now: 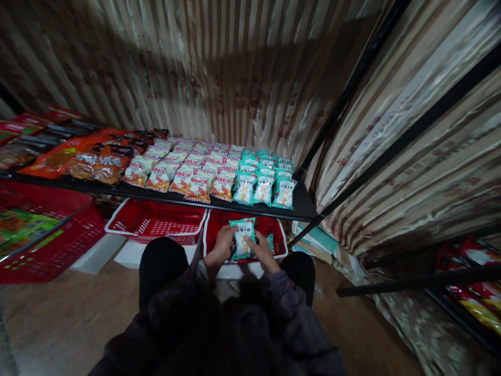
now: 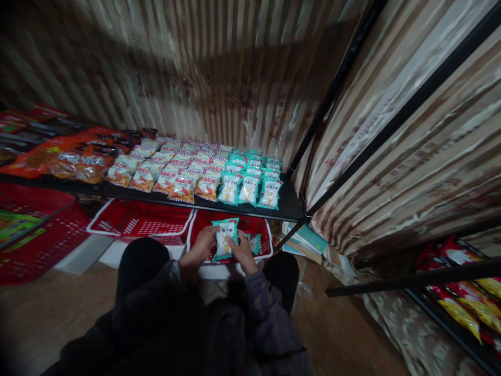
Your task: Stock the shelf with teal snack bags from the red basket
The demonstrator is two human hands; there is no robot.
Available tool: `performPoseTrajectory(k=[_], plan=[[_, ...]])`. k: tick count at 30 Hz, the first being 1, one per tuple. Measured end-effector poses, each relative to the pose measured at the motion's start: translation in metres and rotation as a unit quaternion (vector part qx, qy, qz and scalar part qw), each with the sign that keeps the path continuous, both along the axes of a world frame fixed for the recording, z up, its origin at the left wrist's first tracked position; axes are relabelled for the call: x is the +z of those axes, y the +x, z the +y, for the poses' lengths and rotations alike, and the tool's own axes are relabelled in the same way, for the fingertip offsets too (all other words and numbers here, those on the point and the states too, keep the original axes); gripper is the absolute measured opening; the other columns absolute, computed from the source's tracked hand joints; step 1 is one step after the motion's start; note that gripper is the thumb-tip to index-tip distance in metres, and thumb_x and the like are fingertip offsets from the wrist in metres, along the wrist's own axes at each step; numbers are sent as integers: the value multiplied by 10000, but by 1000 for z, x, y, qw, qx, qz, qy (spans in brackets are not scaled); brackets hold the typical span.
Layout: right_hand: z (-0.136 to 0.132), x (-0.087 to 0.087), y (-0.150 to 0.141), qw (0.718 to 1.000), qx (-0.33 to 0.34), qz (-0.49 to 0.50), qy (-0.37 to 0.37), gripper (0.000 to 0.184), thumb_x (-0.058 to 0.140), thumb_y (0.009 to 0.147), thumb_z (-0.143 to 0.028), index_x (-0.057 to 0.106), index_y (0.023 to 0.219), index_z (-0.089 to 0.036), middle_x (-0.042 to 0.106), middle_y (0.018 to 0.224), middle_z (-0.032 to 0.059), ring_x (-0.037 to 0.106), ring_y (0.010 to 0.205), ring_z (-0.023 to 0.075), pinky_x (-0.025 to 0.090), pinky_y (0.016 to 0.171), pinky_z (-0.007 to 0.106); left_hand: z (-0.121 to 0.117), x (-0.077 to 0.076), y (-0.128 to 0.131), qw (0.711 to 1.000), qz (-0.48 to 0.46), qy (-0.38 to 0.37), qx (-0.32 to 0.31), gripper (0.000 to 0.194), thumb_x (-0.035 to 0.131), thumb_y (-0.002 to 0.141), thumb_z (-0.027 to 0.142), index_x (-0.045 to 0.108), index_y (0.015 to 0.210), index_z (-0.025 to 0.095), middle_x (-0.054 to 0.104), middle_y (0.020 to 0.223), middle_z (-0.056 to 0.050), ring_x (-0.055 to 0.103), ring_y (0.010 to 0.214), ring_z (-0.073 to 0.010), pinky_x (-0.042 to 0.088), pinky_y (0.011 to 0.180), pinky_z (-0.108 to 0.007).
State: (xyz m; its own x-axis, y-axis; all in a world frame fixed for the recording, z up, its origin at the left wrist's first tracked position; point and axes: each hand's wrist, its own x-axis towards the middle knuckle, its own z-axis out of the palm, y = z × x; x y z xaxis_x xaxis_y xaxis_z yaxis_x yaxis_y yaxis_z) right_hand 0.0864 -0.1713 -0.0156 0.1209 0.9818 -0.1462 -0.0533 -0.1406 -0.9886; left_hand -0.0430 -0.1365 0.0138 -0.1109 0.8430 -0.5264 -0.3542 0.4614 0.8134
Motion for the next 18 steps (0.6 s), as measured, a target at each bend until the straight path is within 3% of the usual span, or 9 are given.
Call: performPoseTrajectory(k=[7, 13, 18], plan=[[-3, 32, 1, 989, 7, 147, -12, 509, 803, 627, -469, 650, 1044, -219, 758, 877, 28, 706, 788, 202, 569, 714, 314, 2, 34, 5, 997, -11, 70, 29, 269, 744, 595, 311, 567, 750, 181, 591, 615, 36, 530, 519, -99, 413, 522, -219], [4, 58, 9, 980, -4, 200, -22, 537, 782, 693, -464, 605, 1156, -256, 743, 1035, 31, 712, 828, 183, 583, 680, 299, 15, 64, 13, 981, -15, 186, 58, 377, 758, 531, 427, 557, 742, 188, 588, 648, 33, 535, 572, -112, 419, 539, -228], [3, 62, 10, 961, -69, 265, 19, 413, 839, 634, -401, 652, 969, -249, 746, 1003, -2, 704, 848, 137, 577, 740, 267, 22, 85, 18, 968, -14, 237, 79, 377, 743, 554, 442, 529, 741, 194, 585, 663, 38, 536, 599, -111, 404, 554, -218]])
